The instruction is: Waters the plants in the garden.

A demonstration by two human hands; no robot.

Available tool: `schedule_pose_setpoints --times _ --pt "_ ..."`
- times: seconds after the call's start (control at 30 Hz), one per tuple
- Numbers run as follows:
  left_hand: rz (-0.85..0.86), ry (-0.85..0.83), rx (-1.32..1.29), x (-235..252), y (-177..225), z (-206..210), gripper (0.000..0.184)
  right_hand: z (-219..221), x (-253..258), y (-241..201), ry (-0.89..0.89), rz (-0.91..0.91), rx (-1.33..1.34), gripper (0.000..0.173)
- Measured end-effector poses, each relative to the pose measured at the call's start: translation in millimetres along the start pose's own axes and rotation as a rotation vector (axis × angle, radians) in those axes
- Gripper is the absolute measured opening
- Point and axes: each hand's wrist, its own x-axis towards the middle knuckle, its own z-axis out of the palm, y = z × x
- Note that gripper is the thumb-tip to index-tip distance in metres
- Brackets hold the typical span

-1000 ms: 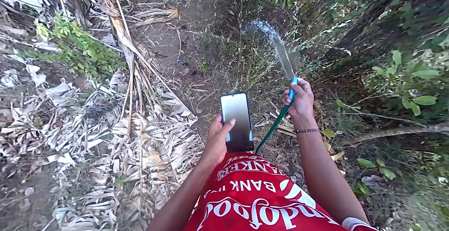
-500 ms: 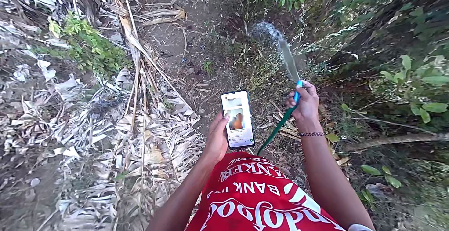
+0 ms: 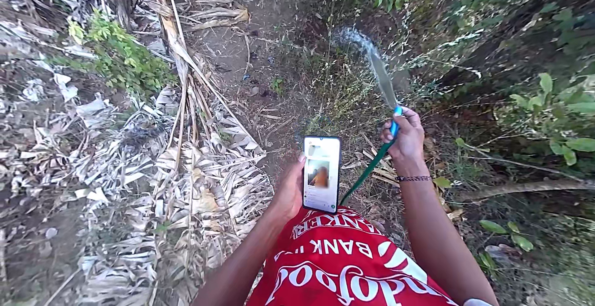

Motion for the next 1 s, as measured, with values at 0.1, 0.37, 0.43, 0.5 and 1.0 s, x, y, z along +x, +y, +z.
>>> schedule_pose_setpoints --times 0.1,0.37,0.43,0.5,1.0 --pt "-0.083 -0.015 -0.009 -5 -5 3 0.071 0 -1 2 0.002 0.008 -0.013 0.019" --pt "-0.234 0.151 -0.053 -1 3 7 0.076 -3 -4 5 -0.011 0.019 0.002 0.018" --pt "-0.241 0.190 -0.052 0 4 8 0.073 -2 -3 6 -0.014 0.018 0.013 0.018" --pt "-0.245 0.241 -0.062 1 3 9 0.070 -2 -3 6 -0.009 0.018 0.024 0.018" --pt "-0.230 0.332 -0.062 5 6 11 0.069 -3 -3 9 -0.009 0.022 0.023 0.019"
